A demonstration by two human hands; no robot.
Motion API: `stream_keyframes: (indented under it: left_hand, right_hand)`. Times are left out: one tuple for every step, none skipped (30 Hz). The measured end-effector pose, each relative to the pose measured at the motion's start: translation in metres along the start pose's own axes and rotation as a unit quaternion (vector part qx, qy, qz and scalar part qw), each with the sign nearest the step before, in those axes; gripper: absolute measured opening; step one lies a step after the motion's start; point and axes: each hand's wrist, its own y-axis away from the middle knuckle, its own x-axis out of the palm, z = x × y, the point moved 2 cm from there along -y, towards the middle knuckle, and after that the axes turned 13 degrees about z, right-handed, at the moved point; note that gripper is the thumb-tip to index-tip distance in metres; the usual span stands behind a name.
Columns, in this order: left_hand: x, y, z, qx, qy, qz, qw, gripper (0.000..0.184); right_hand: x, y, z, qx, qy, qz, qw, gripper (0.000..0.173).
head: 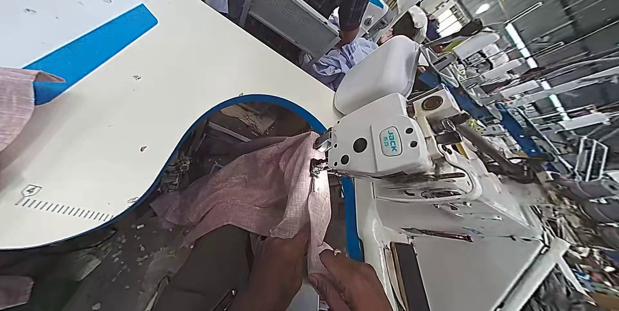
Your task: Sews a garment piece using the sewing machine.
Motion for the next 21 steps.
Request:
stream_keyframes:
  left_hand:
    - [-0.001, -0.001, 0.000, 0.000, -0.002, -0.002, 1.000, 0.034]
    - [-0.003, -0.001, -0.001, -0.001, -0.002, -0.002, 1.000, 0.034]
    - [-0.003, -0.001, -0.001, -0.003, 0.000, -0.002, 1.000, 0.034]
    - [-0.003, -0.001, -0.001, -0.006, 0.005, -0.003, 1.000, 0.032]
    - [-0.003, -0.001, -0.001, -0.011, 0.006, -0.001, 1.000, 0.029]
    - [-0.002, -0.003, -0.001, -0.014, 0.003, -0.002, 1.000, 0.027]
    - [-0.001, -0.005, -0.001, -0.014, -0.004, -0.004, 1.000, 0.025]
    - [-0.001, -0.009, -0.002, -0.014, -0.005, -0.003, 1.000, 0.025]
    - [-0.002, -0.013, -0.003, -0.015, -0.003, 0.001, 1.000, 0.025]
    - [-0.003, -0.015, -0.004, -0.021, -0.002, 0.006, 1.000, 0.025]
    - [-0.004, -0.016, -0.004, -0.027, 0.000, 0.011, 1.000, 0.025]
    - [-0.005, -0.016, -0.005, -0.031, 0.003, 0.011, 0.999, 0.023]
    - [-0.004, -0.014, -0.004, -0.029, 0.004, 0.004, 1.000, 0.021]
    - [-0.002, -0.012, -0.003, -0.022, 0.005, -0.011, 1.000, 0.021]
    - [0.000, -0.010, -0.001, -0.012, 0.010, -0.028, 1.000, 0.022]
    - [0.002, -0.007, 0.000, 0.004, 0.012, -0.047, 0.999, 0.022]
    - [0.005, -0.005, 0.001, 0.023, 0.005, -0.072, 0.997, 0.022]
    - [0.008, -0.003, 0.001, 0.045, -0.015, -0.107, 0.993, 0.022]
    - [0.012, -0.003, 0.002, 0.063, -0.042, -0.142, 0.987, 0.022]
    - [0.014, -0.004, 0.003, 0.073, -0.070, -0.168, 0.981, 0.022]
    - [0.016, -0.007, 0.005, 0.079, -0.092, -0.185, 0.975, 0.022]
  right_hand:
    - [0.003, 0.000, 0.001, 0.005, -0.002, -0.044, 0.999, 0.021]
    - [0.010, 0.001, 0.003, 0.013, -0.002, -0.092, 0.996, 0.019]
    - [0.017, 0.004, 0.005, 0.018, -0.004, -0.134, 0.991, 0.017]
    - [0.024, 0.009, 0.006, 0.016, -0.011, -0.169, 0.985, 0.015]
    - [0.030, 0.013, 0.007, 0.006, -0.023, -0.193, 0.981, 0.013]
    - [0.035, 0.015, 0.008, -0.009, -0.034, -0.213, 0.976, 0.012]
    - [0.037, 0.016, 0.008, -0.025, -0.032, -0.234, 0.971, 0.012]
    - [0.038, 0.015, 0.009, -0.040, -0.016, -0.254, 0.966, 0.012]
    - [0.038, 0.014, 0.008, -0.054, 0.012, -0.274, 0.960, 0.013]
    - [0.040, 0.011, 0.008, -0.064, 0.043, -0.295, 0.952, 0.012]
    - [0.042, 0.008, 0.008, -0.070, 0.065, -0.313, 0.945, 0.011]
    - [0.045, 0.005, 0.006, -0.071, 0.078, -0.329, 0.938, 0.009]
    - [0.048, 0.002, 0.004, -0.068, 0.085, -0.343, 0.933, 0.008]
    - [0.050, -0.002, 0.001, -0.063, 0.087, -0.357, 0.928, 0.007]
    - [0.052, -0.006, -0.004, -0.061, 0.085, -0.371, 0.923, 0.007]
    - [0.053, -0.010, -0.007, -0.059, 0.084, -0.378, 0.920, 0.008]
    - [0.055, -0.013, -0.011, -0.061, 0.080, -0.385, 0.917, 0.009]
    - [0.058, -0.015, -0.015, -0.064, 0.075, -0.393, 0.914, 0.010]
    - [0.061, -0.019, -0.019, -0.069, 0.066, -0.404, 0.910, 0.011]
    - [0.065, -0.022, -0.022, -0.076, 0.055, -0.412, 0.906, 0.012]
    - [0.068, -0.026, -0.026, -0.082, 0.047, -0.420, 0.902, 0.013]
